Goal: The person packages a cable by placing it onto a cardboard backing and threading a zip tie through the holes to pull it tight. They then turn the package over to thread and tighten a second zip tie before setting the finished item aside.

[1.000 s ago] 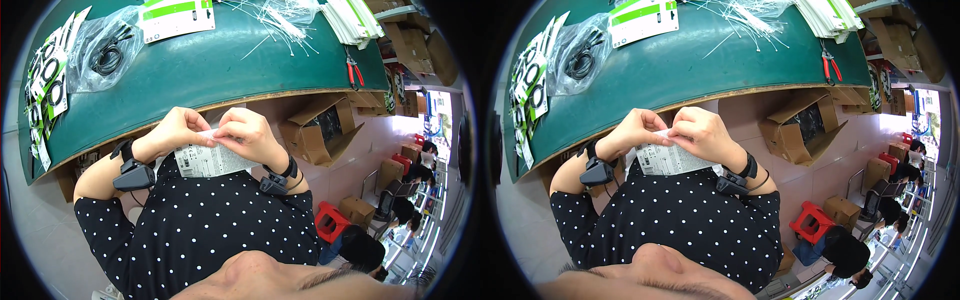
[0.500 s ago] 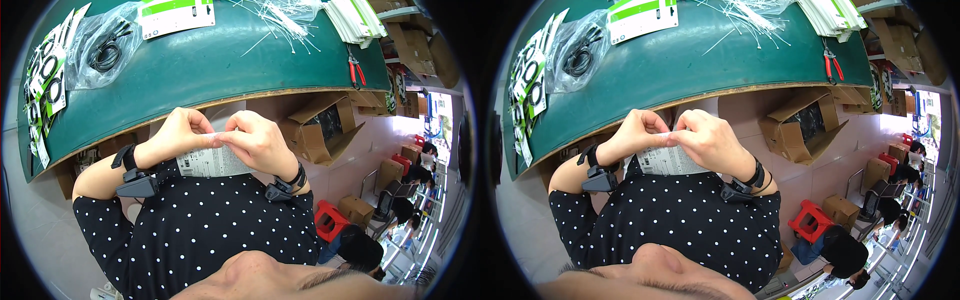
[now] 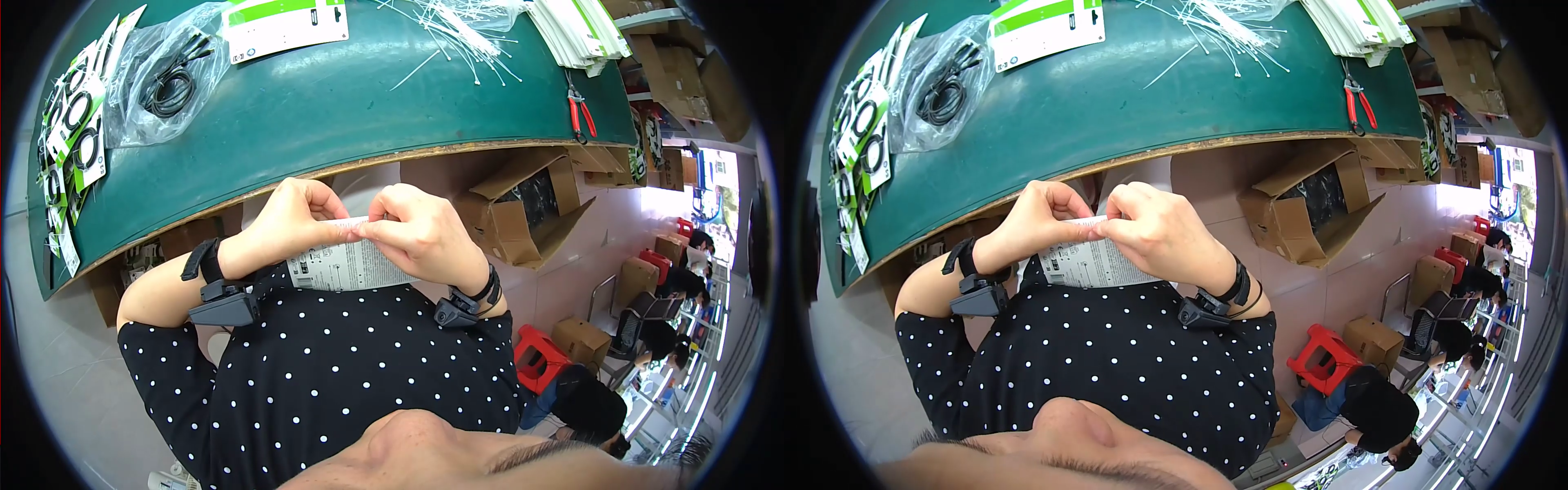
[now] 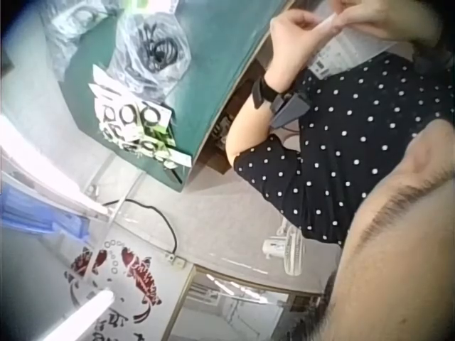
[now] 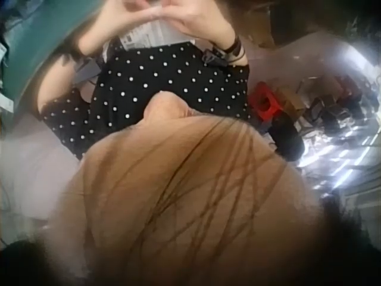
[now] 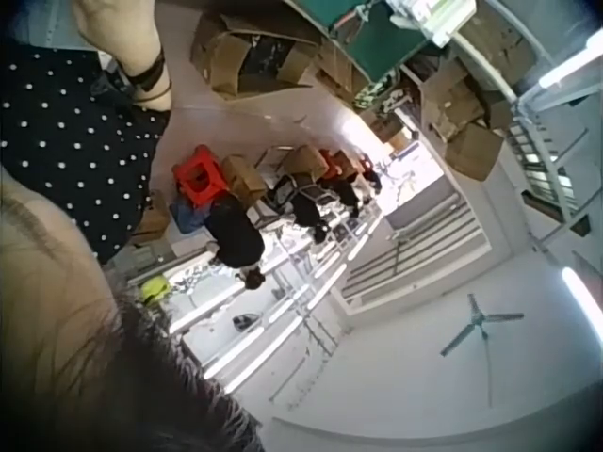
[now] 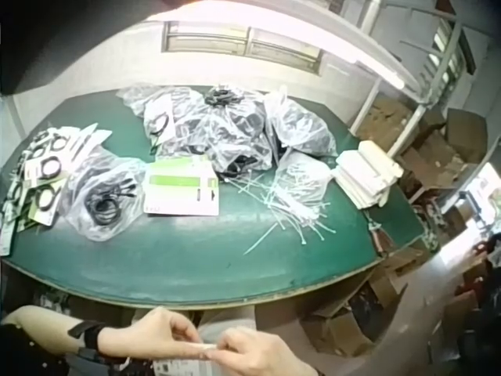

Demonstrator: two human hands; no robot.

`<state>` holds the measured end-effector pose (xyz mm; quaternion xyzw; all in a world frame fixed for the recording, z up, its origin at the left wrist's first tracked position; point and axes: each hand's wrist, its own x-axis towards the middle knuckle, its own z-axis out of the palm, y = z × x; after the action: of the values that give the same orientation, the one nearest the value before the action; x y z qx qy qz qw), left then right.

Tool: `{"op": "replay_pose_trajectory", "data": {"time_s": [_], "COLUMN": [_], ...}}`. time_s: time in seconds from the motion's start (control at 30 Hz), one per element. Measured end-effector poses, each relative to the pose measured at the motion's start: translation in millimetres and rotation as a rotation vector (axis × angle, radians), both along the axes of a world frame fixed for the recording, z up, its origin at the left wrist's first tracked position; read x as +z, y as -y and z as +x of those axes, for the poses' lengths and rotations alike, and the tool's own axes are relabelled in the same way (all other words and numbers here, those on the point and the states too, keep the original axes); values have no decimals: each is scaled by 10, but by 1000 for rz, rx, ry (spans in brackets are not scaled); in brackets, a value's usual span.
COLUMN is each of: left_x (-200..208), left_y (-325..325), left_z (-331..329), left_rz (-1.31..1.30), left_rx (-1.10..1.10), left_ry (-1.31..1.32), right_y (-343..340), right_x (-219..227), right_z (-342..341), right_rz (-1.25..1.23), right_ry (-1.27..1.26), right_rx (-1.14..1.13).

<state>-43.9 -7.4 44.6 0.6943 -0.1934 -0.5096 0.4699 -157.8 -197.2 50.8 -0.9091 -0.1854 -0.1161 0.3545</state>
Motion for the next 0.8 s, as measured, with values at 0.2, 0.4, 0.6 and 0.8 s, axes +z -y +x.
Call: {"op": "replay_pose_trajectory", "data": {"time_s": [0.2, 0.4, 0.6, 0.8], "left_x": [52, 108, 215, 288], "left_y": [12, -69, -149, -185], "left_z": [-8, -118, -90, 19], "left_rz": [4, -195, -608, -758], "left_rx": [1, -39, -115, -259], "left_ry": [-12, 309, 816, 1067], "right_y": [50, 373, 324, 162], "right_x": [77, 49, -255, -331], "right_z": [8, 83, 121, 269], "right_rz": [100, 547, 821, 943], "right_ry": [-3, -176, -722, -720], "right_rx": [29, -203, 26, 13]}}
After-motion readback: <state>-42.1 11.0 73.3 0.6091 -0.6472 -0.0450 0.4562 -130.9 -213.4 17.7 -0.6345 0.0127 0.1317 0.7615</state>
